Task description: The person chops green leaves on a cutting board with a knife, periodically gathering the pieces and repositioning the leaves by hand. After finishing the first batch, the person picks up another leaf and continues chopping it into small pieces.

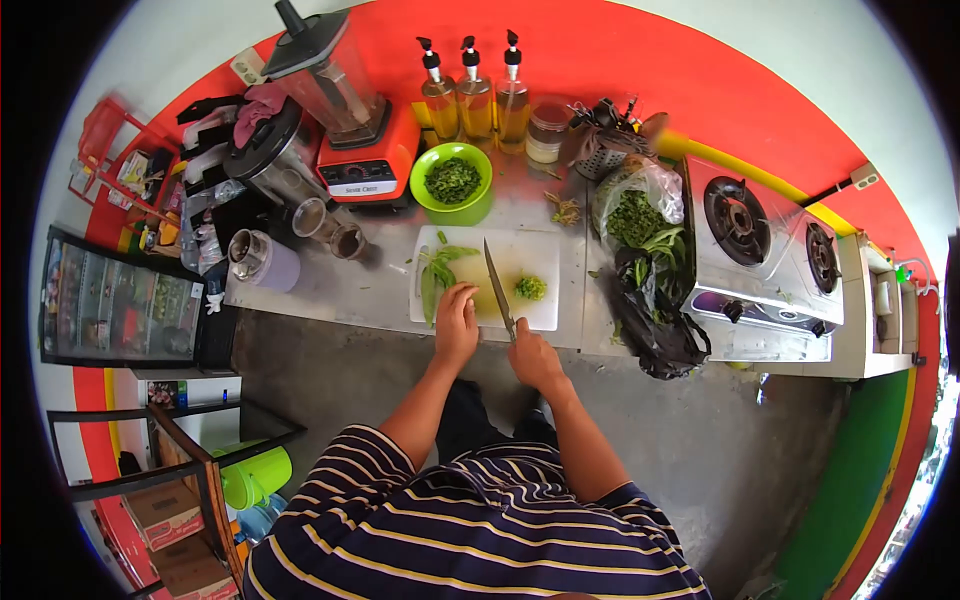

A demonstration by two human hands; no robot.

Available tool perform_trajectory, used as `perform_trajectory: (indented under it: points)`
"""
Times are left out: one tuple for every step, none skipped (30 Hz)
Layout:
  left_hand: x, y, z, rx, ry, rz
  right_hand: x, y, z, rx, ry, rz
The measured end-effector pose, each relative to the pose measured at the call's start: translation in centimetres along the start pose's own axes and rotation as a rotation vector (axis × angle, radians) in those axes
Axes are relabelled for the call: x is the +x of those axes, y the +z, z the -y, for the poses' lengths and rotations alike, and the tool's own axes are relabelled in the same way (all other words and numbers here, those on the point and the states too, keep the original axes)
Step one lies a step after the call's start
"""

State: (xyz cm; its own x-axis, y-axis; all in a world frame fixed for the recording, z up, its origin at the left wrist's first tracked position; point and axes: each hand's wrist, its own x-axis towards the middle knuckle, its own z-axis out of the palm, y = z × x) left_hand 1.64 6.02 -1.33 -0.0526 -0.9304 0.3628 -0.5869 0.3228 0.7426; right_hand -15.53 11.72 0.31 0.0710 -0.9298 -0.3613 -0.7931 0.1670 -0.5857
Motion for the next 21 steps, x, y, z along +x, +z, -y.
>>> perform_trajectory:
  points:
    - [0.2,-0.6,0.2,0.013,0.002,-0.010,-0.2,0.4,0.0,0.045,-0.045,0.002]
    - [0.5,-1.3,0.6,0.086,-0.018,-0.038,-0.4,0.6,-0.1,0.051,-0.064,0.005]
    - [0.6,-2.2,1.0,0.160,-0.040,-0.066,-0.7,0.7,-0.1,0.077,-0.055,0.028]
    - [0.7,-2.8,1.8,0.178,-0.042,-0.077,-0.9,0.9,-0.3,0.102,-0.045,0.054]
    - [1.0,-3.2,2.6,0.250,-0.082,-0.120,-1.2,0.9,-0.6,0.105,-0.062,0.060]
    - [1.5,-3.6,3.2,0.317,-0.120,-0.165,-1.3,0.7,-0.9,0.106,-0.056,0.056]
    - [1.8,-3.9,3.8,0.323,-0.120,-0.175,-1.2,0.4,-1.2,0.105,-0.047,0.050]
    - [2.0,-4.1,4.3,0.243,-0.266,-0.152,-1.1,0.3,-1.5,0.101,-0.056,0.050]
    - [2.2,-4.2,4.8,0.158,-0.410,-0.127,-0.9,-0.1,-1.6,0.074,-0.020,0.005]
    - [2.3,-4.1,5.3,0.156,-0.409,-0.132,-0.8,-0.5,-1.8,0.048,0.017,-0.042]
    - [2.3,-4.0,5.7,0.187,-0.430,-0.128,-0.7,-0.8,-2.0,0.044,0.015,-0.042]
    - [2.2,-3.8,6.3,0.218,-0.452,-0.122,-0.5,-1.2,-2.2,0.061,0.032,-0.076]
    - [2.1,-3.6,7.0,0.217,-0.453,-0.122,-0.3,-1.5,-2.4,0.081,0.051,-0.111]
    - [2.1,-3.4,7.7,0.167,-0.485,-0.116,-0.1,-1.7,-2.6,0.081,0.052,-0.111]
    - [2.2,-3.6,7.5,0.117,-0.519,-0.109,-0.1,-2.0,-2.8,0.095,0.029,-0.122]
    - [2.3,-3.8,7.3,0.117,-0.522,-0.106,-0.1,-2.2,-3.0,0.109,0.007,-0.132]
    - [2.4,-3.9,7.1,0.106,-0.554,-0.152,-0.3,-2.3,-3.2,0.107,0.011,-0.130]
    - [2.5,-3.8,7.0,0.093,-0.587,-0.198,-0.4,-2.4,-3.3,0.094,-0.038,-0.108]
    - [2.4,-3.8,7.2,0.089,-0.589,-0.197,-0.5,-2.7,-3.5,0.079,-0.087,-0.088]
    - [2.5,-4.0,7.4,0.064,-0.572,-0.234,-0.6,-2.9,-3.7,0.076,-0.083,-0.090]
    - [2.4,-4.2,7.6,0.041,-0.554,-0.270,-0.7,-3.0,-4.0,0.087,-0.104,-0.037]
